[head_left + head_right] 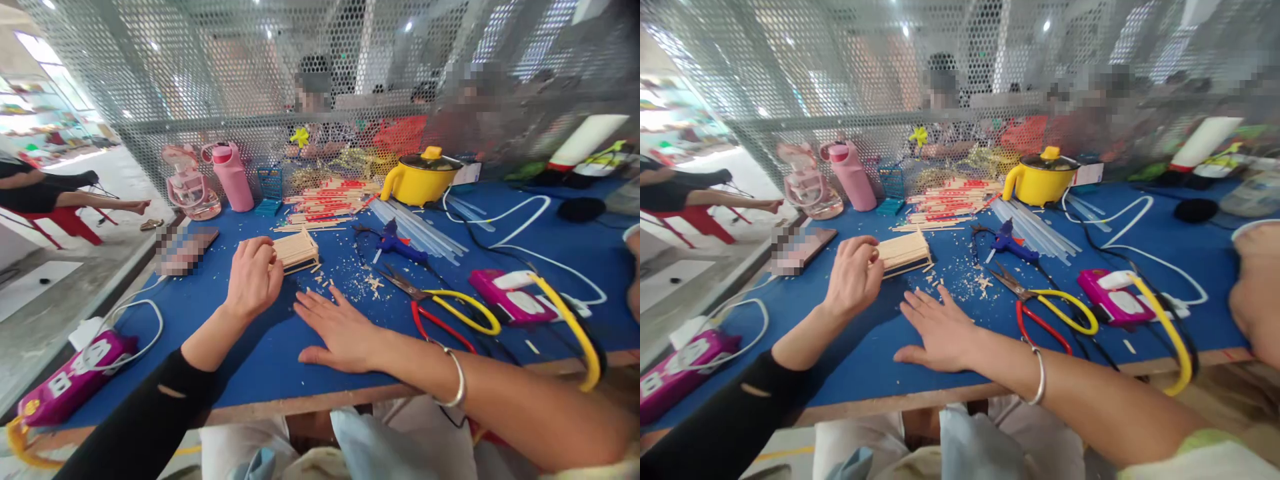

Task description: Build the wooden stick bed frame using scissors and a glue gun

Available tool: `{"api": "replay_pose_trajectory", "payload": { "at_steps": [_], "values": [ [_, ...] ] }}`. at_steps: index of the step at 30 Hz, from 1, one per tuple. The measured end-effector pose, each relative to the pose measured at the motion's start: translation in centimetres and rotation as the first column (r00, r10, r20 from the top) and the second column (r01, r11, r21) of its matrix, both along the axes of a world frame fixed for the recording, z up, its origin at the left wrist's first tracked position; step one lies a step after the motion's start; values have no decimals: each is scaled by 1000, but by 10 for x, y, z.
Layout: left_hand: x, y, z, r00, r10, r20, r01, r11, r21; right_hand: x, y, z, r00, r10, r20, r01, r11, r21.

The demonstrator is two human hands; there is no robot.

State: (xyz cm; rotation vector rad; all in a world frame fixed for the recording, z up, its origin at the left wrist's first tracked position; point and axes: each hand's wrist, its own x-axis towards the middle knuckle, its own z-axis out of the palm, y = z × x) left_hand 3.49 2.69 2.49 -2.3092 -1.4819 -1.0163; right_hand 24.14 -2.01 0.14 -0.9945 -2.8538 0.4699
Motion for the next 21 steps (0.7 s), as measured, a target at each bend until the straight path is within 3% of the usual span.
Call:
{"api": "replay_pose_trajectory", "payload": {
  "at_steps": [2,4,5,8,9,11,13,17,21],
  "values": [
    [9,-9,1,990,-62,126,68,997,-40,-1,6,2,1000,-29,-11,29,1000,-14],
    [20,-18,-2,956,-65,286,140,958,-252,2,10,10,998,-37,-60,38,999,13],
    [25,-21,-5,923,-41,383,200,901,-385,6,11,15,994,-52,-101,57,997,44],
    [38,-29,-14,761,118,639,473,573,-669,34,5,31,945,-226,-236,262,956,134],
    [40,-31,-16,713,179,677,542,472,-696,49,2,34,911,-325,-253,369,918,149],
    [42,-35,-19,659,274,701,610,350,-711,85,-4,35,814,-556,-170,581,787,209],
    [42,-36,-19,629,344,698,633,295,-716,122,-6,29,725,-688,15,650,691,317],
    [43,-36,-20,502,475,723,720,234,-653,167,-4,13,711,-678,185,643,734,220],
    [45,-35,-20,398,562,726,800,175,-574,173,0,12,719,-663,211,648,748,142]
  ]
}}
